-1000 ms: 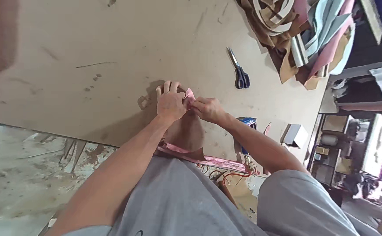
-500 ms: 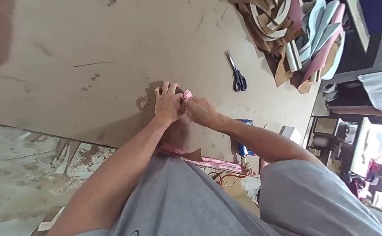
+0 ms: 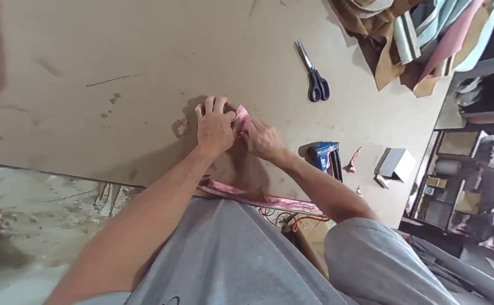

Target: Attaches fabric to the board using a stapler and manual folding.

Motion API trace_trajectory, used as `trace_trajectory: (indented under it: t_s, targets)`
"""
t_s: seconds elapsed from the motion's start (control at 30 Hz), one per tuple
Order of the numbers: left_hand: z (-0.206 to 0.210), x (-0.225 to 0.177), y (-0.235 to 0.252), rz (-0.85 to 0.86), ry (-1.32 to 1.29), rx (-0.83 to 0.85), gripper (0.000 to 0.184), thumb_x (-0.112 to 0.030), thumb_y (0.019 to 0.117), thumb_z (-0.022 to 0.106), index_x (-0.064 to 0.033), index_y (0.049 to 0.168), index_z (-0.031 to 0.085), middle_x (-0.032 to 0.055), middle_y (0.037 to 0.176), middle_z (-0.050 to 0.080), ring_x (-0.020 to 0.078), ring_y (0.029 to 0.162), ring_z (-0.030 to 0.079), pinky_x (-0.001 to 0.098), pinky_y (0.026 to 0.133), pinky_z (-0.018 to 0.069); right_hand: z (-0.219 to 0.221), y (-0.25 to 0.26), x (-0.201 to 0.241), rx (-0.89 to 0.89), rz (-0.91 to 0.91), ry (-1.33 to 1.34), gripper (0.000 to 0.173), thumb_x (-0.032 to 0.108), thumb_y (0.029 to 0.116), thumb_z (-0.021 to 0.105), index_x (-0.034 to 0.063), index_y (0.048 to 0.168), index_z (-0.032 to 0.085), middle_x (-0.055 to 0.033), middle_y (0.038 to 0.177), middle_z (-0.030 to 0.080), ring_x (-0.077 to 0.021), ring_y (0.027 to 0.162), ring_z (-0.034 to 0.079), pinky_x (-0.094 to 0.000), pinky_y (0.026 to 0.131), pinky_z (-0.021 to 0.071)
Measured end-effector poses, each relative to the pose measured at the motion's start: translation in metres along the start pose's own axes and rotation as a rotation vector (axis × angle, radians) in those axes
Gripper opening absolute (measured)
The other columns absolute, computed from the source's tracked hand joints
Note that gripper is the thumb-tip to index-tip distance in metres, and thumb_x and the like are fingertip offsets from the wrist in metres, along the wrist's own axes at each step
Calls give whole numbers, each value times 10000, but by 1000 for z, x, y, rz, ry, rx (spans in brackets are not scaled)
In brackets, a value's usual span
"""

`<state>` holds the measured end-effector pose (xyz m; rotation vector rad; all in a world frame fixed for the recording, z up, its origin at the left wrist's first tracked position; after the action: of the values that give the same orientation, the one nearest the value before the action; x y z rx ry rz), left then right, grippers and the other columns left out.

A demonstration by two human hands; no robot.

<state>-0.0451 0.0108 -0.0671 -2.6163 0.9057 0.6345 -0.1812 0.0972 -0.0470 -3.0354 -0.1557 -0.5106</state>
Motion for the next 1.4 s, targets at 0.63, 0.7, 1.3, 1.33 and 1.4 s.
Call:
trace_trajectory:
  t_s: [0.63,0.7,1.3,1.33,1.4]
  targets:
    - [1,1,3,25,47,-44,396,-454,1013,495,-151,977,748,77,1433,569,351,1410,428,637,1114,300,-2,-9,12,-114,372,263,177,186,989,665,12,1010,687,-140,917,696,-282,793,704,-489,699,585]
    - [1,2,4,11,50,-38,414,-464,1021,476,-151,982,744,69,1451,553,347,1426,409,635,1127,287,4,-7,16,-166,350,205,159,170,976,656,13,961,674,-141,912,681,-285,780,700,-477,665,586]
    - [0,-7,-40,744,25,-386,251,-297,1009,596,-159,1133,764,82,1201,727,300,1181,648,518,1040,456,-105,-299,-38,-214,1321,-95,406,189,913,627,-38,1249,641,-357,1319,562,-539,1225,548,-694,969,457]
    - [1,-8,-40,764,32,-370,254,-318,990,597,-147,1078,763,85,1193,730,297,1175,650,513,1042,455,-94,-289,-40,-201,1282,-54,471,279,929,647,-16,1295,630,-352,1328,565,-532,1223,556,-695,971,459]
    - [-1,-14,-38,660,67,-275,345,-398,918,662,-92,1071,706,145,1277,688,326,1188,644,519,1008,483,-65,-263,-57,-139,1242,38,725,475,893,707,76,1470,525,-314,1415,523,-504,1278,531,-695,998,451]
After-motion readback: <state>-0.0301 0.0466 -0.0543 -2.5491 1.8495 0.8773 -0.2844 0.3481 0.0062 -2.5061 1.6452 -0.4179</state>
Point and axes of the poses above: each hand's wrist, its own y-axis towards the middle knuckle, its own z-axis out of the palm, x = y × z, the point moved 3 cm from there along y, towards the middle knuckle
